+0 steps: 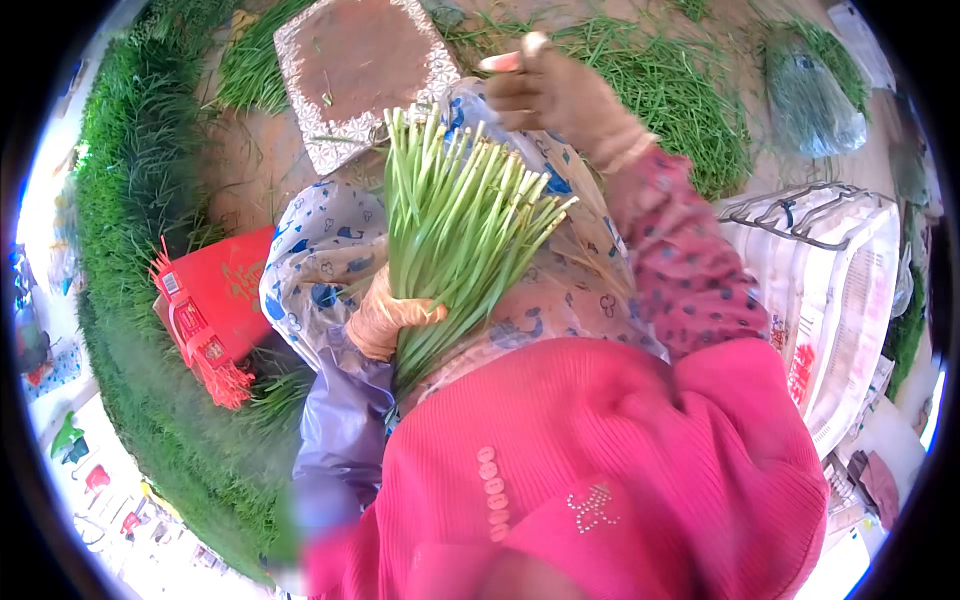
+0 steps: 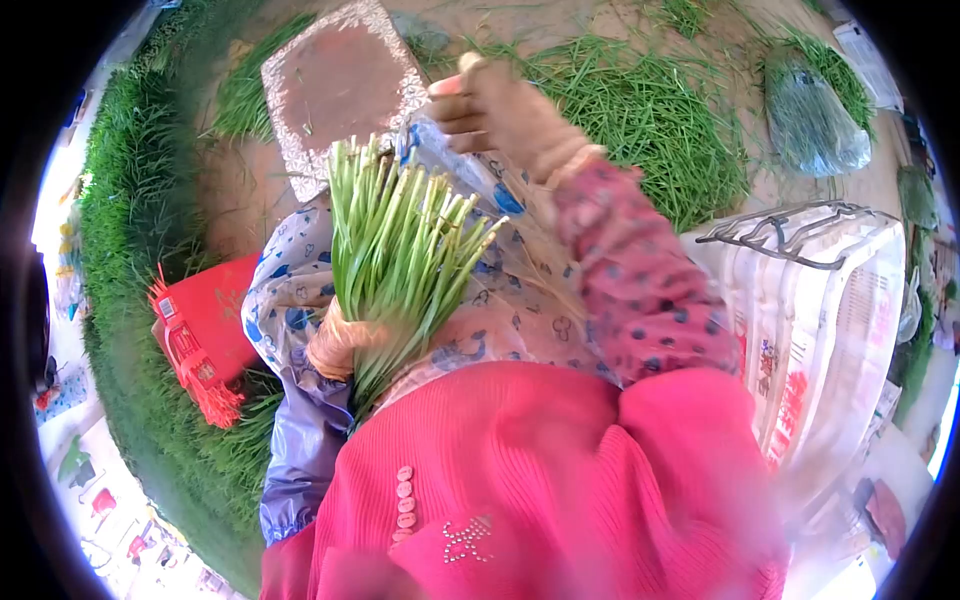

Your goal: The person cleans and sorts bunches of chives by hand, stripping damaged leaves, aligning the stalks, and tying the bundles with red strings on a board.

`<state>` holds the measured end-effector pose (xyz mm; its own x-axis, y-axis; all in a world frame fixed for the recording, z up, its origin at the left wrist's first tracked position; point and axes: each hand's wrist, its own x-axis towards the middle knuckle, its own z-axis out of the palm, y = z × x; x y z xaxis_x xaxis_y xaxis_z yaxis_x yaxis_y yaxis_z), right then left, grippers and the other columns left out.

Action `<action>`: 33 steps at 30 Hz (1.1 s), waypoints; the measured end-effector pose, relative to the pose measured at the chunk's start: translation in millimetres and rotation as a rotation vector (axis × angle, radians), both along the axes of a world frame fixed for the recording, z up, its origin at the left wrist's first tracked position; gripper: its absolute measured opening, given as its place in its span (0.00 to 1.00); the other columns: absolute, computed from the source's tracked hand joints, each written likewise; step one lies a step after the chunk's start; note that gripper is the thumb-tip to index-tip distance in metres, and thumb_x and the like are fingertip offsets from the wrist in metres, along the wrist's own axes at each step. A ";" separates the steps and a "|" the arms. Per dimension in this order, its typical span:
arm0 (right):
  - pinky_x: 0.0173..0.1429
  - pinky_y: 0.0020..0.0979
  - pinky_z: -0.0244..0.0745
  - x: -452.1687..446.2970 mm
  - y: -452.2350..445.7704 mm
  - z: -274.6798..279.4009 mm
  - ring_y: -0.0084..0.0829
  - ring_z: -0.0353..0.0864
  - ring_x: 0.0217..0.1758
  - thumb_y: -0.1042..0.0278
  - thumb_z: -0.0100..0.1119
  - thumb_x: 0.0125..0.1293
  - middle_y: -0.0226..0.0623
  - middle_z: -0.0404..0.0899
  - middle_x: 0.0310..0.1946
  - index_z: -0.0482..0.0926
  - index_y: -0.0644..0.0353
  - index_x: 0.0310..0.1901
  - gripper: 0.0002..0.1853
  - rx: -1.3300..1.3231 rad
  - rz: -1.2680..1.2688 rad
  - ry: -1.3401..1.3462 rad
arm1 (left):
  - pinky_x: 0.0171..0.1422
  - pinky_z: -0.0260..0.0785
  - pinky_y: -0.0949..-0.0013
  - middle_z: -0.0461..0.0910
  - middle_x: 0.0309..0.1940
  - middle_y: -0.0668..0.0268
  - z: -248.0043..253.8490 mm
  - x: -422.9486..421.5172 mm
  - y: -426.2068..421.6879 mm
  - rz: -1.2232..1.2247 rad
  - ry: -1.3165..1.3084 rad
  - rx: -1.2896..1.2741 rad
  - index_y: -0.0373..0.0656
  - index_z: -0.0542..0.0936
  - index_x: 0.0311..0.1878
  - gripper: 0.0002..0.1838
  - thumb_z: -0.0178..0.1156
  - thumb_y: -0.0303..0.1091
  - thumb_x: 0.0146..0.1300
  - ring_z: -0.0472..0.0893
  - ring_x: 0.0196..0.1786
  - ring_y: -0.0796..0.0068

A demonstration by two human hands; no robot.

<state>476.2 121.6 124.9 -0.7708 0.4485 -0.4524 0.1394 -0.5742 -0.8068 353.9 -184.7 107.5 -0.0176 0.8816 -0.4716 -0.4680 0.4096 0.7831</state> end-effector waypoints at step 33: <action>0.54 0.35 0.74 11.3 -60.0 89.9 0.38 0.79 0.48 0.65 0.69 0.54 0.39 0.79 0.45 0.80 0.61 0.47 0.19 1.381 0.145 0.022 | 0.56 0.72 0.69 0.82 0.48 0.66 43.2 39.9 19.9 0.222 0.258 -0.040 0.38 0.75 0.57 0.30 0.70 0.24 0.48 0.80 0.50 0.76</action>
